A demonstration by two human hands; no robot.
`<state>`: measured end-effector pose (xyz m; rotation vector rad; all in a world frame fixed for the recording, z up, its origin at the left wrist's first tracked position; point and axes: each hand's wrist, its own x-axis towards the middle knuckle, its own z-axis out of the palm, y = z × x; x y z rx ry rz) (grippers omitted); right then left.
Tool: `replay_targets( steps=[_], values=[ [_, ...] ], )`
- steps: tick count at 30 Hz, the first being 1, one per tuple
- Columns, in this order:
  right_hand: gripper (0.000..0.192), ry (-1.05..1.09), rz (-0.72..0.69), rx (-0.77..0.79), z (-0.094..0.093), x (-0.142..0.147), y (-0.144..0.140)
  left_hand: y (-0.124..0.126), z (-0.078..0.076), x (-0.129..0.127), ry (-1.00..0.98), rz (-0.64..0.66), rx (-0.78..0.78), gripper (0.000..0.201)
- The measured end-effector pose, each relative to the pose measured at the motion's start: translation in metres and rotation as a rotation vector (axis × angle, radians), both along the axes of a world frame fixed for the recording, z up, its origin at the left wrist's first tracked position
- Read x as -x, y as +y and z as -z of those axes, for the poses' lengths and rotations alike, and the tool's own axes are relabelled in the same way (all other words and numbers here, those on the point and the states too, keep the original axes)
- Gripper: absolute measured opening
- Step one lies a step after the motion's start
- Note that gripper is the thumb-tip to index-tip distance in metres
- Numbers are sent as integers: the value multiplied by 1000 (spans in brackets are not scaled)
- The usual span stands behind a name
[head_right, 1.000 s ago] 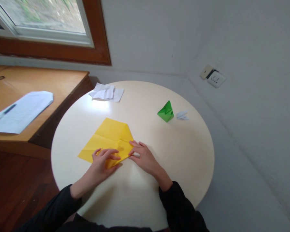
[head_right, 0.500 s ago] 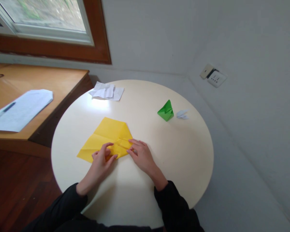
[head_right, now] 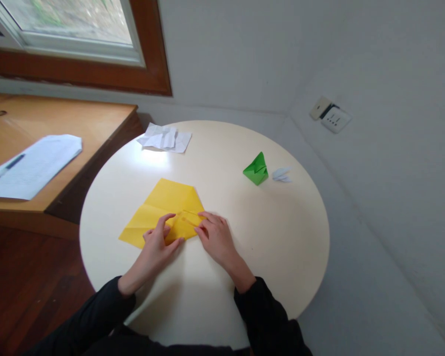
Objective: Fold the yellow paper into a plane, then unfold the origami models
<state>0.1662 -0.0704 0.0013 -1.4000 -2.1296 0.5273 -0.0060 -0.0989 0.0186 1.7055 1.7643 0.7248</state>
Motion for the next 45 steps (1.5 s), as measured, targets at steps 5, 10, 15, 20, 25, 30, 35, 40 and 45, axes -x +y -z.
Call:
replay_targets(
  steps=[5, 10, 15, 20, 25, 30, 35, 40, 45],
  values=[
    [12, -51, -7, 7, -3, 2, -1, 1, 0, 1, -45, -24, 19, 50],
    [15, -58, -17, 25, -5, 1, -1, 2, 1, 1, -62, -7, 21, 48],
    [16, -74, -23, 12, -6, 1, -2, 2, 3, -1, -19, -26, -3, 47],
    [15, -116, -11, -13, -5, 4, -2, -5, 2, 2, 116, 8, -72, 44],
    [14, -124, 0, -29, -5, 5, -3, -22, 2, 4, 357, 125, -358, 33],
    [15, -104, 16, -22, -6, 6, -3, -35, 7, 0, 442, 256, -533, 38],
    [11, -38, -64, 11, -5, -3, -4, -26, 12, 11, 212, 164, -464, 47],
    [12, -31, -226, 65, -7, -15, -4, -14, 16, 24, 188, 252, -351, 43],
    [13, -16, -225, 100, -8, -16, -4, -12, 12, 25, 282, 337, -381, 38]
  ],
)
